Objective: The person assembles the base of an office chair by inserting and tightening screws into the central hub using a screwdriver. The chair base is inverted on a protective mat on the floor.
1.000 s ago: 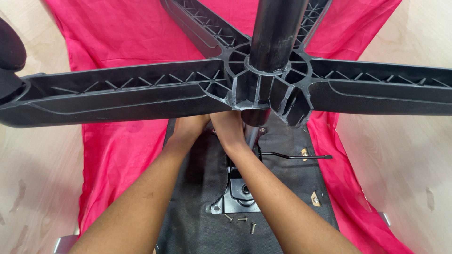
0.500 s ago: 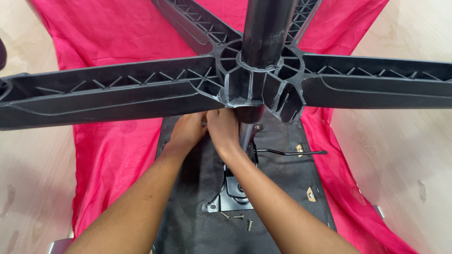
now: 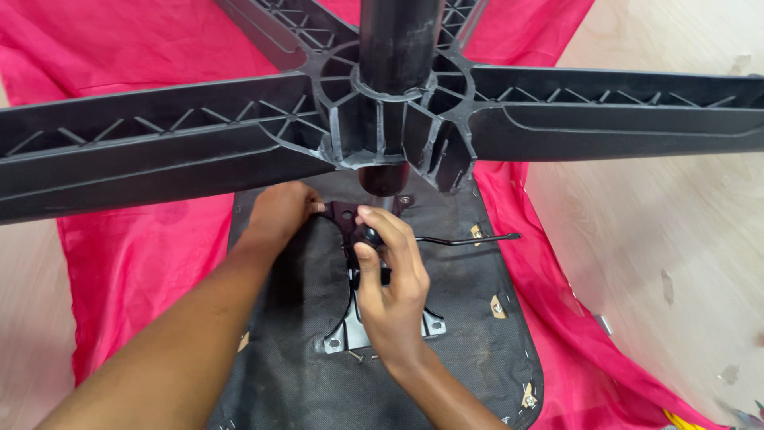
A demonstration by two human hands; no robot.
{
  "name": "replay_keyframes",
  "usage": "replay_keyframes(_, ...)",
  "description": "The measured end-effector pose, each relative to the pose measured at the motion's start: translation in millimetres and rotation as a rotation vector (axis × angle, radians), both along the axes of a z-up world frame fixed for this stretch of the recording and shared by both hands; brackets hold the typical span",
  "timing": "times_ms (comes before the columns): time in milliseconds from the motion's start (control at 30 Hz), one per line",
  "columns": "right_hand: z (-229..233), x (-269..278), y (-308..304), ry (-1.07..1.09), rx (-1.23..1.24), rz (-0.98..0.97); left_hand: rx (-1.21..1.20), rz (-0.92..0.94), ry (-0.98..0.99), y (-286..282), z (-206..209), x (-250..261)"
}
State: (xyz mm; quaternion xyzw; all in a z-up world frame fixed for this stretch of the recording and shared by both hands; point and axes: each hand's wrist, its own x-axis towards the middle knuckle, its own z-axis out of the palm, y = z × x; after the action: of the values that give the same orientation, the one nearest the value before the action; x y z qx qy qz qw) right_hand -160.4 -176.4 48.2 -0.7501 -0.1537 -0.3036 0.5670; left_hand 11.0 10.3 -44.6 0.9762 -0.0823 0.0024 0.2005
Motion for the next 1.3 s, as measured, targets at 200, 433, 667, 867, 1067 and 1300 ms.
replay_keyframes(200, -7.6, -6.5, -9.1, 0.129, 0.168, -0.030, -0.007, 0.017, 0.050, -10.0, -4.6, 20.3)
replay_keyframes(433, -15.4, 14.4, -19.6, 0.335, 0.574, -0.078, 0.314, -0.056, -0.086, -26.7, -10.1, 41.2)
replay_keyframes(667, -19.1, 37.9, -25.5, 0.429, -0.033, -0.196, 0.321, -0.104, -0.090, -39.8, -14.9, 52.8)
replay_keyframes(867, -8.2, 75.9, -39.9, 0.563, -0.139, -0.040, 0.435, -0.027, 0.159, -49.4, -5.1, 43.9)
replay_keyframes(1067, -2.4, 87.8, -43.5, 0.365, -0.263, -0.004, 0.522, -0.019, 0.302, -57.1, 2.1, 42.6)
replay_keyframes(1300, -1.5, 86.5, -32.5, 0.271, -0.216, -0.110, 0.571, -0.034, -0.068, -55.4, -41.2, 48.3)
